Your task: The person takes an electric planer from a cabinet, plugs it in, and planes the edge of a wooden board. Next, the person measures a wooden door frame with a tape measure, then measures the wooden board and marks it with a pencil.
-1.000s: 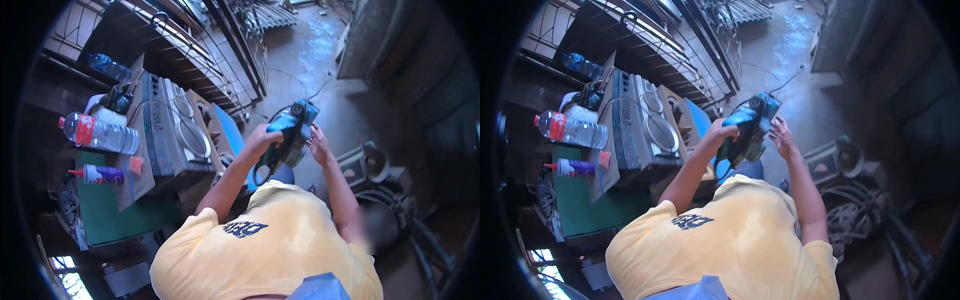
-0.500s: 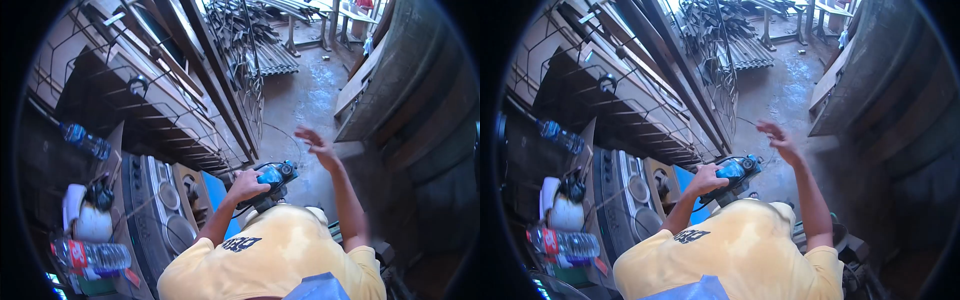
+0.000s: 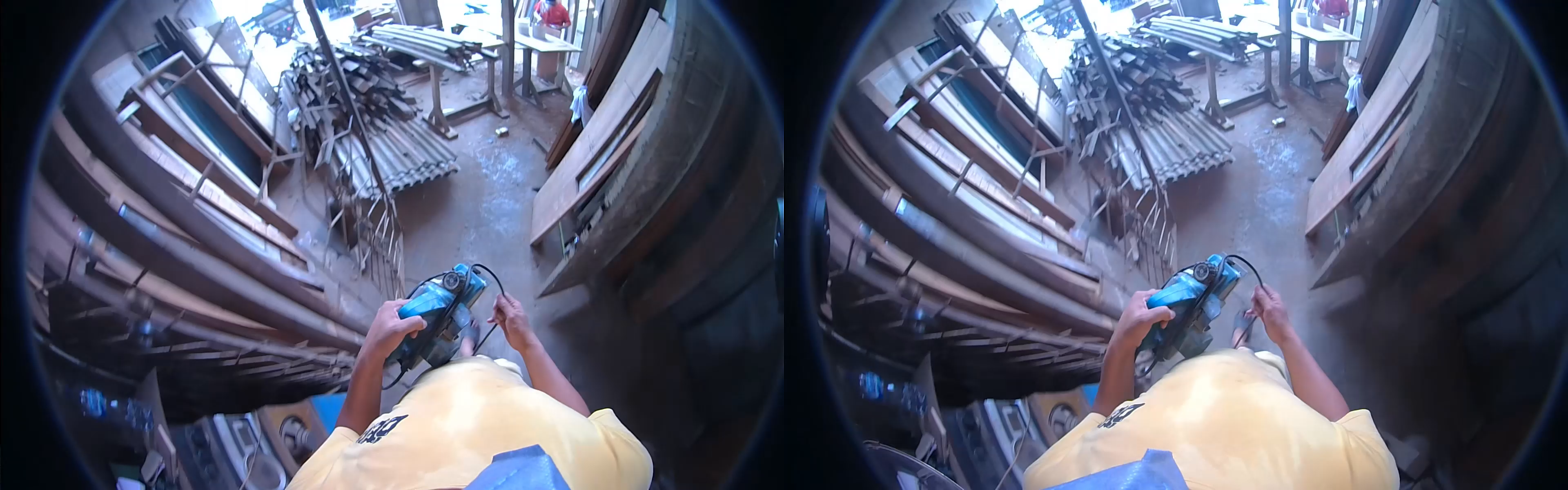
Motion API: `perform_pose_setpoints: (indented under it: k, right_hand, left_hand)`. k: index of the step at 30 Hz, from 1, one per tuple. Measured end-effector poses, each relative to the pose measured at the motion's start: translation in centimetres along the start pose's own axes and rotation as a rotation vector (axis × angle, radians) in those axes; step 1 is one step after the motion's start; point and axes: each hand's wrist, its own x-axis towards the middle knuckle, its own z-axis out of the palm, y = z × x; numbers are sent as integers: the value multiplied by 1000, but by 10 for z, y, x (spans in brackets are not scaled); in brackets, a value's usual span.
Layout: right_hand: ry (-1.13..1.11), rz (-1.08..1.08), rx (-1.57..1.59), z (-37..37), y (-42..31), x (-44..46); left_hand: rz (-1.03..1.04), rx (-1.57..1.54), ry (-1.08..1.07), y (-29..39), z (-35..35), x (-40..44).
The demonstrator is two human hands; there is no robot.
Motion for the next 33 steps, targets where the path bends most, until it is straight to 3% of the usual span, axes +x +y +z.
perform_pose_setpoints:
  k: [3, 5, 6, 9, 10, 11, 13, 15, 17, 20, 23, 26, 27, 28, 30, 32, 33]
  right_hand:
    - [46, -216, 39, -32, -53, 93]
    - [41, -463, -262, -36, -105, 156]
    - [53, -475, -240, -35, -135, 182]
    - [-302, -371, -795, -27, -214, 228]
    - [-380, -262, -814, -22, -227, 244]
    - [-366, -268, -813, -20, -237, 258]
    - [-571, -314, -867, -27, -248, 294]
    - [-563, -195, -823, -52, -235, 352]
    - [-476, -213, -1050, -71, -243, 400]
    - [-378, -134, -1106, -98, -240, 492]
    - [-201, 37, -1327, -132, -265, 569]
    - [304, -7, -1226, -174, -270, 646]
    - [407, -116, -1003, -200, -271, 678]
    - [507, -221, -780, -231, -274, 710]
    - [681, -164, -361, -281, -302, 765]
    - [524, -244, 57, -317, -355, 801]
    - [520, -220, 66, -331, -382, 820]
  left_hand:
    - [-7, -26, -5, -8, -10, 88]
    - [3, -18, 17, -14, -13, 152]
    - [-32, -14, 110, -11, -12, 184]
    - [-78, -110, 275, -27, -30, 270]
    - [-116, -173, 311, -25, -35, 295]
    - [-134, -236, 345, -19, -40, 327]
    - [-151, -280, 378, -15, -47, 396]
    - [-195, -284, 492, -27, -57, 469]
    - [-173, -303, 494, -39, -68, 551]
    - [-145, -444, 560, -28, -68, 662]
    - [-42, -540, 465, -14, -56, 780]
    - [-62, -312, 293, 54, -30, 853]
    - [-61, -295, 293, 72, -30, 880]
    - [-28, -173, 146, 91, -25, 908]
    - [28, 61, -65, 114, -12, 964]
    - [36, 119, -137, 135, 7, 1014]
    - [52, 182, -211, 140, 17, 1041]
